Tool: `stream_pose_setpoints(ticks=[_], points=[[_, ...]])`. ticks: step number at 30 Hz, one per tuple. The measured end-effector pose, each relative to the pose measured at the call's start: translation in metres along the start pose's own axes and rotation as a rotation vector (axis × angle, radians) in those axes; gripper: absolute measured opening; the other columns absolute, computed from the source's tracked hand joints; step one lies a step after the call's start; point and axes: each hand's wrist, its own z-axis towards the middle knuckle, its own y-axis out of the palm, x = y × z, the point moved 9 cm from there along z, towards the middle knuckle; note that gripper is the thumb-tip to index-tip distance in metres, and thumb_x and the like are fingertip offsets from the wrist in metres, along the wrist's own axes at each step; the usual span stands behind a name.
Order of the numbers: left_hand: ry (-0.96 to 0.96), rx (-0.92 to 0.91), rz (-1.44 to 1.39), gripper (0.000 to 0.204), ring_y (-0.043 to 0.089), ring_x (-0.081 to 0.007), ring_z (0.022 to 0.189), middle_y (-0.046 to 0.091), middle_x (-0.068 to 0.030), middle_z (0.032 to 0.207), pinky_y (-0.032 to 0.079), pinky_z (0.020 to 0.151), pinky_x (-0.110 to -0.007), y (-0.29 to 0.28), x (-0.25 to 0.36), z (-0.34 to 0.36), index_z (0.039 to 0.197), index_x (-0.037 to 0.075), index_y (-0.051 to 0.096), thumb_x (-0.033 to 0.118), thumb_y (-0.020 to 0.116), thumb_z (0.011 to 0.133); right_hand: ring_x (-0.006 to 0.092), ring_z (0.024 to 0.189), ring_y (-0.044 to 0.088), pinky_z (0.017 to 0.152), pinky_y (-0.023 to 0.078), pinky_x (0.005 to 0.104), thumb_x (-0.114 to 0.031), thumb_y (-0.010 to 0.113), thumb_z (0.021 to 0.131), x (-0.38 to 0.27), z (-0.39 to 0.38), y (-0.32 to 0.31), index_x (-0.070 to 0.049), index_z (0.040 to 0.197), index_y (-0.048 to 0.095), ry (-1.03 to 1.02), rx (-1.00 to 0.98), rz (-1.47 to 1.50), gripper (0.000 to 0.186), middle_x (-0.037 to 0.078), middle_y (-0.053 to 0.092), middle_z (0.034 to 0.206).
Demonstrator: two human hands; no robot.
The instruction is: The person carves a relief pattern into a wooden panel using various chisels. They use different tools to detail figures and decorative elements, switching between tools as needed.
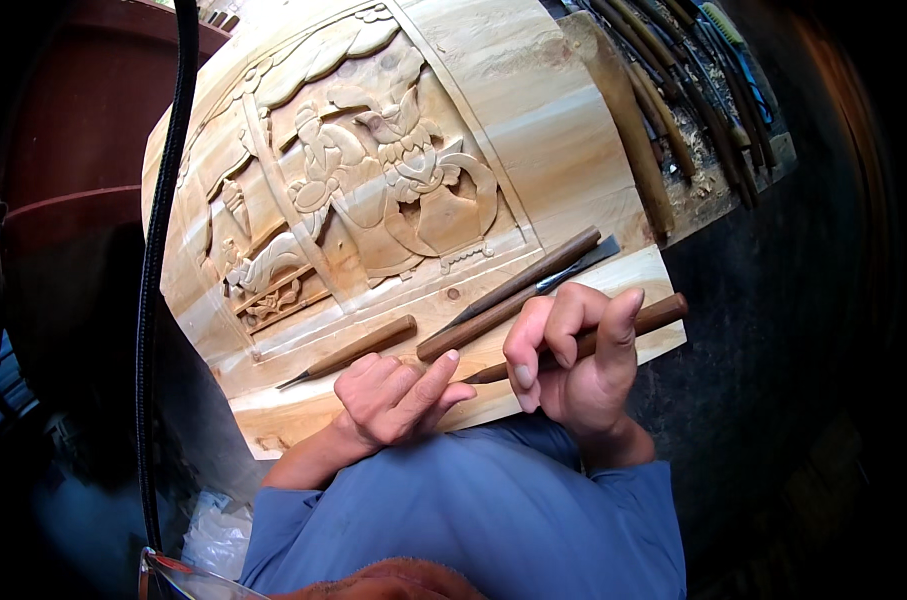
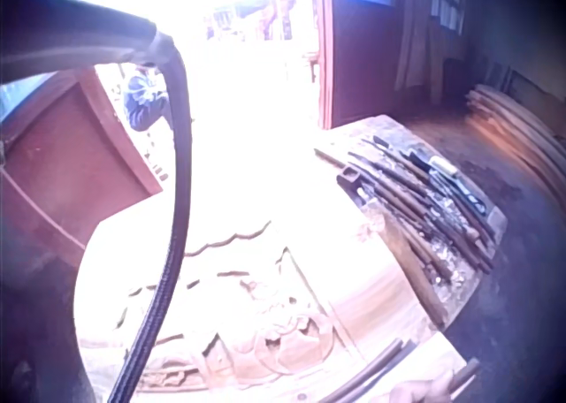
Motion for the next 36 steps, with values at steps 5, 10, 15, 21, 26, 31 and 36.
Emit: stream_pose_setpoints(ticks=[5,10,15,21,26,31,36], points=[[0.034,-0.009,-0.043,0.029,0.047,-0.0144,0.052,0.047,0.0014,0.065,0.034,0.048,-0.032,0.008,0.011,-0.009,0.109,0.004,0.080,0.025,0.089,0.090,0.0218,0.042,0.047,0.040,0.043,0.0298,-0.072,0.018,0.114,0.011,-0.012,-0.019,-0.011,0.076,0.040,0.045,0.110,0.105,0.075,0.018,0.059,0.070],[-0.026,-0.092,-0.087,0.018,0.048,-0.0160,0.051,0.046,-0.0004,0.063,0.036,0.048,-0.033,0.021,0.021,-0.022,0.093,0.005,0.076,0.019,0.086,0.090,0.0243,0.068,0.065,0.071,0.057,0.0348,-0.045,0.035,0.121,0.007,-0.018,-0.037,-0.009,0.083,0.045,0.033,0.156,-0.231,0.053,0.020,0.065,0.081],[-0.091,-0.085,-0.172,0.022,0.050,-0.0183,0.050,0.047,-0.0026,0.061,0.038,0.048,-0.036,0.033,0.017,-0.020,0.083,0.009,0.069,0.022,0.084,0.092,0.0236,0.088,0.072,0.080,0.057,0.0351,-0.042,0.053,0.116,-0.012,-0.021,-0.075,0.000,0.114,0.056,-0.069,0.104,-0.510,0.043,0.019,0.071,0.100],[-0.141,-0.079,-0.214,0.023,0.047,-0.0177,0.050,0.046,-0.0018,0.061,0.037,0.048,-0.035,0.035,0.008,-0.029,0.085,0.008,0.070,0.025,0.085,0.092,0.0298,0.090,0.072,0.088,0.060,0.0456,-0.049,0.047,0.117,-0.006,-0.015,-0.050,-0.001,0.111,0.055,-0.033,-0.117,-0.488,0.049,0.024,0.073,0.099],[0.012,0.001,-0.011,0.022,0.047,-0.0136,0.053,0.047,0.0013,0.064,0.035,0.049,-0.031,0.015,0.017,-0.016,0.096,0.005,0.076,0.024,0.086,0.091,0.0268,0.080,0.069,0.073,0.062,0.0428,-0.047,0.042,0.120,-0.064,0.038,-0.028,-0.011,0.097,0.047,-0.264,0.013,-0.237,0.042,0.016,0.066,0.094],[0.041,0.016,-0.020,0.023,0.053,-0.0125,0.059,0.067,-0.0022,0.085,0.040,0.052,-0.029,0.019,0.017,0.007,0.101,0.003,0.076,0.020,0.086,0.088,0.0129,0.047,0.044,0.046,0.039,0.0260,-0.039,0.050,0.119,-0.072,0.123,0.007,-0.012,0.080,0.049,-0.216,-0.168,-0.070,0.047,0.019,0.070,0.088],[-0.002,0.050,-0.127,0.023,0.064,-0.0153,0.069,0.075,-0.0094,0.099,0.052,0.060,-0.028,0.034,0.016,0.022,0.103,0.002,0.076,0.017,0.084,0.089,0.0107,0.046,0.033,0.048,0.028,0.0263,-0.040,0.046,0.120,-0.027,0.180,0.030,-0.015,0.073,0.043,-0.100,-0.076,-0.124,0.054,0.009,0.060,0.077]])
